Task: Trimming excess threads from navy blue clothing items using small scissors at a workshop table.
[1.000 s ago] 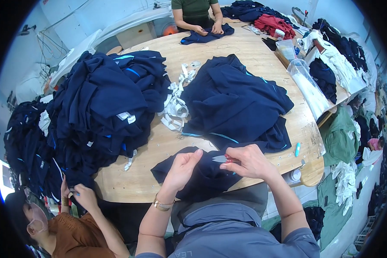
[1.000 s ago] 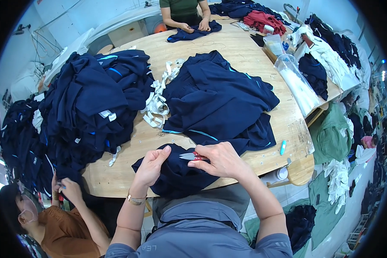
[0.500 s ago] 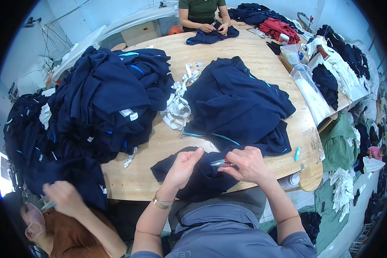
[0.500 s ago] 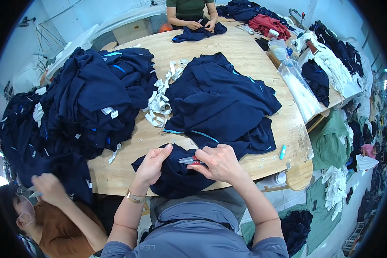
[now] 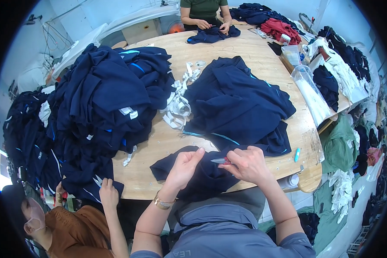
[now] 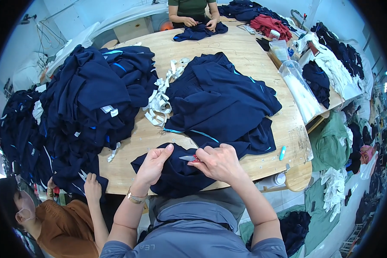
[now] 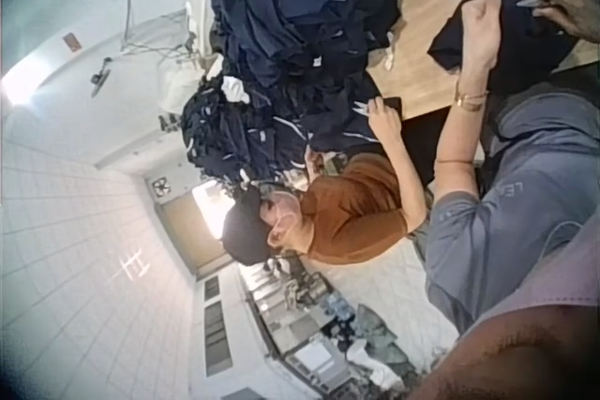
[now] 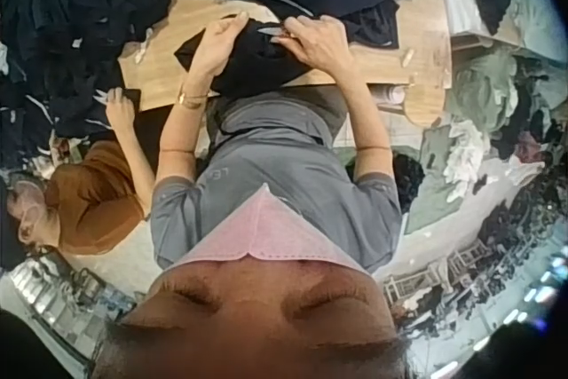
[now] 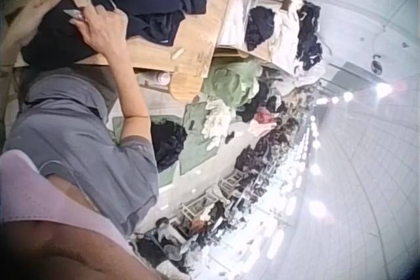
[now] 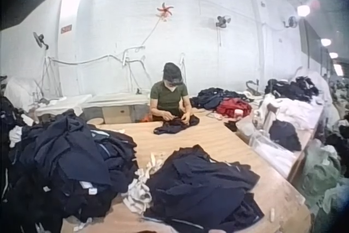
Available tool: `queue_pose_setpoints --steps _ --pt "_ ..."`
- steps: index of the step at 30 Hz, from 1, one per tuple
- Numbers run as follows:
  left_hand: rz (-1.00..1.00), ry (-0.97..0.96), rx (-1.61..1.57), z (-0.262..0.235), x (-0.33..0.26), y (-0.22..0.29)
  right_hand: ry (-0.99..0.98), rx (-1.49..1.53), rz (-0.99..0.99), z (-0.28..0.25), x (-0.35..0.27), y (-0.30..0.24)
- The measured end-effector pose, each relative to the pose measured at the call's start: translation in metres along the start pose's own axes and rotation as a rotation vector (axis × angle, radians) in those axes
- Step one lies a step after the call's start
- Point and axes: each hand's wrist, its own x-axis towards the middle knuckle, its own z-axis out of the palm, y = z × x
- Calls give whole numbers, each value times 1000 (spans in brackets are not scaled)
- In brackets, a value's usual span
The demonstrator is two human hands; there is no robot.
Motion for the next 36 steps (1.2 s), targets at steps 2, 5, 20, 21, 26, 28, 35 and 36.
queue_pose_setpoints --steps 2,5,20,21,26,28,35,36 --pt "10 -3 12 -4 1 -3 21 58 20 0 -1 1" --pt "10 -16 24 -7 -1 -2 44 213 121 1 -4 1" --pt "355 253 242 -21 6 -2 426 929 714 25 -12 39" --pt "333 302 217 -34 4 -7 541 827 763 23 -21 53" --pt "155 531 461 -77 -13 -23 753 667 956 29 -70 89" --pt "176 582 606 -90 -15 -41 643 619 944 40 -83 83" --pt "26 760 928 -113 -27 -85 224 551 1132 80 -117 45" --pt "-17 784 917 -116 -26 -89 174 502 1098 84 -120 41"
